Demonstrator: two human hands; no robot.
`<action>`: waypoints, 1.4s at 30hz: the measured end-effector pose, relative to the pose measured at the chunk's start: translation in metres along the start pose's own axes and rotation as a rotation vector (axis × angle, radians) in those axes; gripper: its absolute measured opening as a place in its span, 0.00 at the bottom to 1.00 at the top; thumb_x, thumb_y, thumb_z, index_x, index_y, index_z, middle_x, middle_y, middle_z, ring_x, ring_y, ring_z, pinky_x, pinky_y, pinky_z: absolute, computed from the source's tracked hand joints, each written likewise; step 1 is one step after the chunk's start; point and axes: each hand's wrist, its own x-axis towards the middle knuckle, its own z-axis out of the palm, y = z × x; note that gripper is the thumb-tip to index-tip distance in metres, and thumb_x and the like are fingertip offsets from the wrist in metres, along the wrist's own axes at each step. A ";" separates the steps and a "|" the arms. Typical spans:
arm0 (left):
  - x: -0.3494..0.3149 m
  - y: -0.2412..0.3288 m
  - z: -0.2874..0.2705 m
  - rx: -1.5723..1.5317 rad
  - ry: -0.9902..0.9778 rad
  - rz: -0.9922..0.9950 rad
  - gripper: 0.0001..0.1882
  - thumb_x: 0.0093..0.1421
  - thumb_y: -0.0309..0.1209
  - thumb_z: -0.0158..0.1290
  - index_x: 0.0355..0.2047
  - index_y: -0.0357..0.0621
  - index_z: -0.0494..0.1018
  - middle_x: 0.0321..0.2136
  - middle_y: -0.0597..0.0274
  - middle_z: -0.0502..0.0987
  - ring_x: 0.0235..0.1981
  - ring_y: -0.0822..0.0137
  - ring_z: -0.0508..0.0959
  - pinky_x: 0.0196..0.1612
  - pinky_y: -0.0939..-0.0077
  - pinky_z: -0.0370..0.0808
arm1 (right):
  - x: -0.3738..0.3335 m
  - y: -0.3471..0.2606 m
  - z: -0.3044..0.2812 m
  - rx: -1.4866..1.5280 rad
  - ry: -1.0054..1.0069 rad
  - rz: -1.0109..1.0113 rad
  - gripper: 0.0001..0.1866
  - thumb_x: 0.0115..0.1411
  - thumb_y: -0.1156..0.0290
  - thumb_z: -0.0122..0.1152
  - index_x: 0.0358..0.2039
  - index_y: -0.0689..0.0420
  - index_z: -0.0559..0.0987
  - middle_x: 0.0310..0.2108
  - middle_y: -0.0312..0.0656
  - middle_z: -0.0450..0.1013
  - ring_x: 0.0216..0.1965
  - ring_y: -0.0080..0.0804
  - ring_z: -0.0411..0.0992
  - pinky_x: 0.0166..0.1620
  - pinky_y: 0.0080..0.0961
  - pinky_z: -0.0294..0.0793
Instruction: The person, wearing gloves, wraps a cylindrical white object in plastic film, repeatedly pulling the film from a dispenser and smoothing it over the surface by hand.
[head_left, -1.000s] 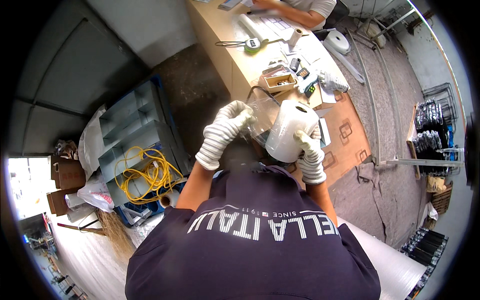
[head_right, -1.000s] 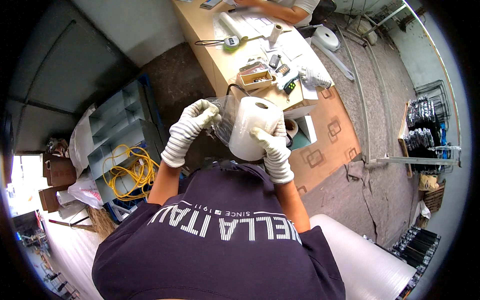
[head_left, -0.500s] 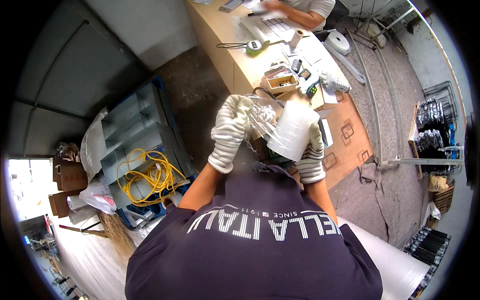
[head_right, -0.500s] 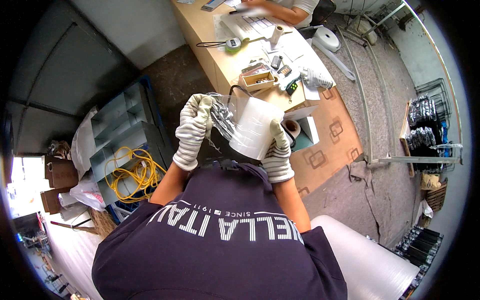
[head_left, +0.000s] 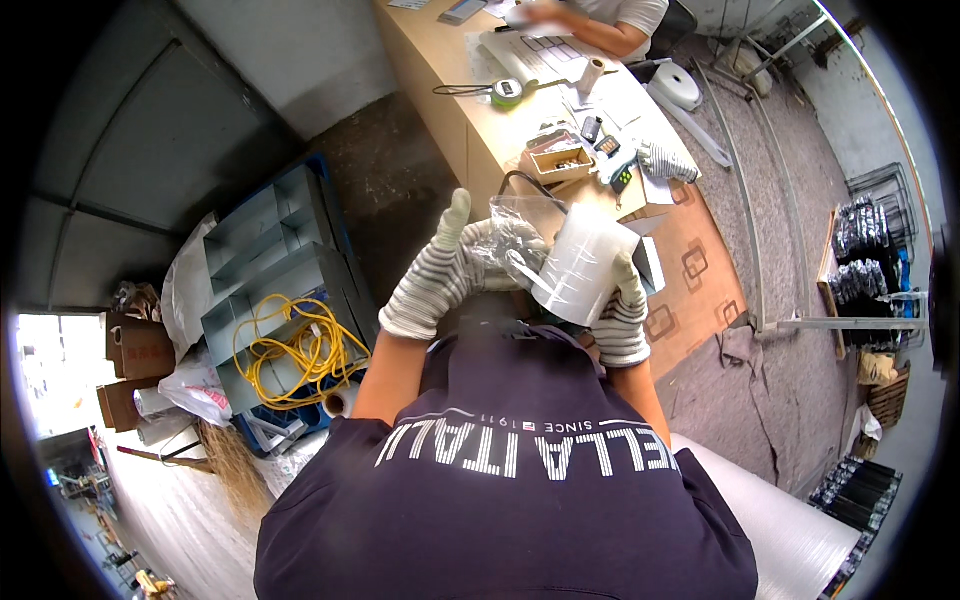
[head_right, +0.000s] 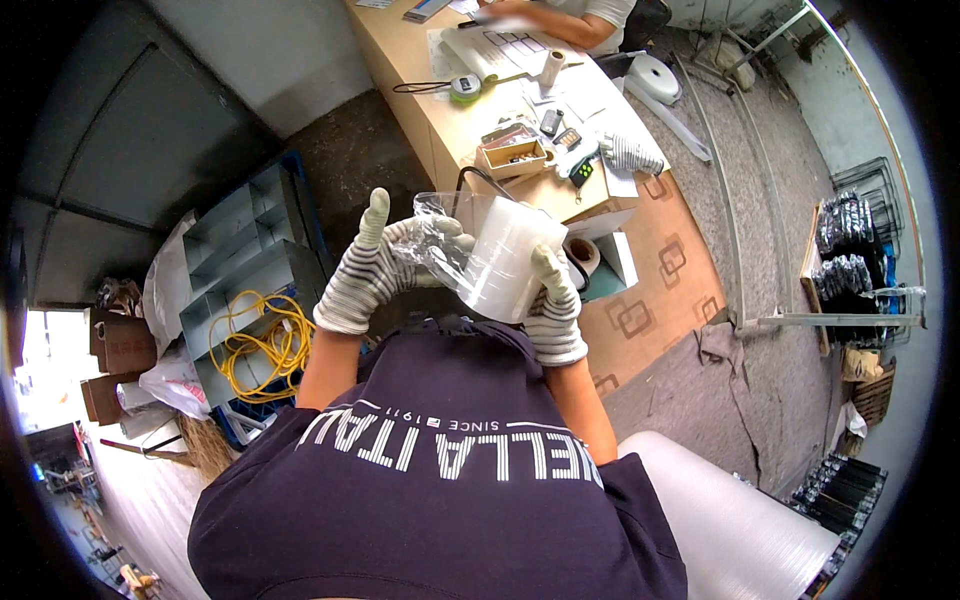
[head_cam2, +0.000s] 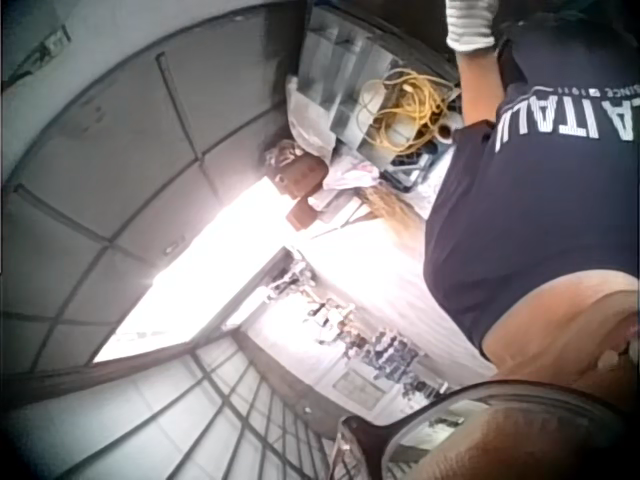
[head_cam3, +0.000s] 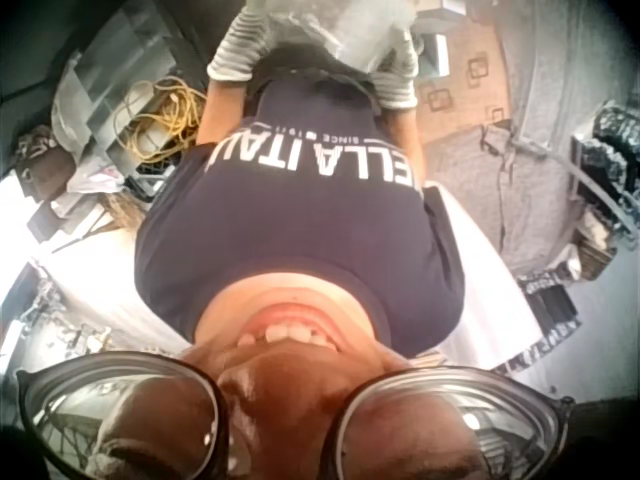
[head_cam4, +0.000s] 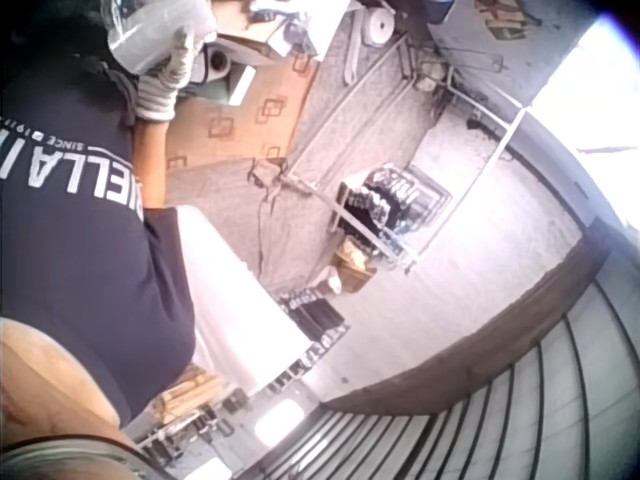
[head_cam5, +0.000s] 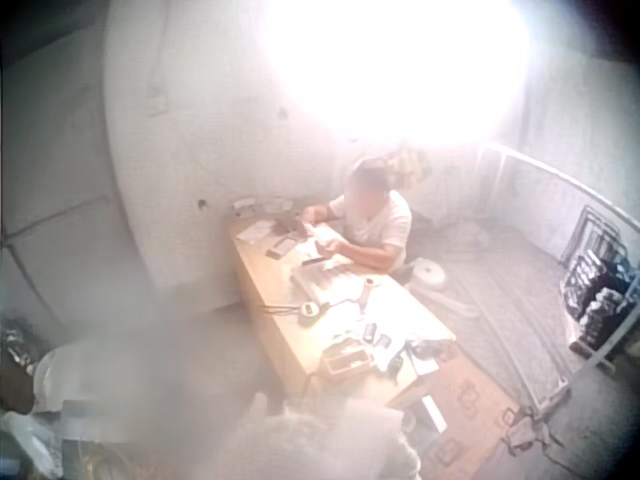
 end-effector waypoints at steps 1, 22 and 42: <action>-0.002 0.001 0.000 -0.012 0.007 -0.003 0.44 0.51 0.67 0.40 0.43 0.33 0.70 0.39 0.46 0.75 0.41 0.56 0.77 0.47 0.62 0.73 | -0.001 0.003 -0.009 0.002 0.014 -0.005 0.30 0.50 0.61 0.61 0.52 0.58 0.65 0.45 0.42 0.69 0.45 0.33 0.68 0.49 0.29 0.69; 0.003 -0.032 0.032 0.421 0.320 0.736 0.12 0.61 0.38 0.50 0.27 0.42 0.67 0.11 0.73 0.65 0.07 0.86 0.57 0.09 0.90 0.53 | -0.026 0.007 0.027 0.270 -0.022 0.102 0.50 0.43 0.30 0.54 0.55 0.58 0.60 0.43 0.47 0.67 0.42 0.40 0.69 0.45 0.36 0.72; -0.007 -0.056 0.060 0.098 0.179 0.584 0.08 0.60 0.32 0.51 0.27 0.42 0.69 0.22 0.69 0.73 0.22 0.81 0.70 0.26 0.88 0.68 | -0.028 0.014 0.008 0.493 -0.278 0.081 0.51 0.38 0.27 0.54 0.52 0.56 0.62 0.37 0.47 0.66 0.35 0.36 0.68 0.37 0.34 0.74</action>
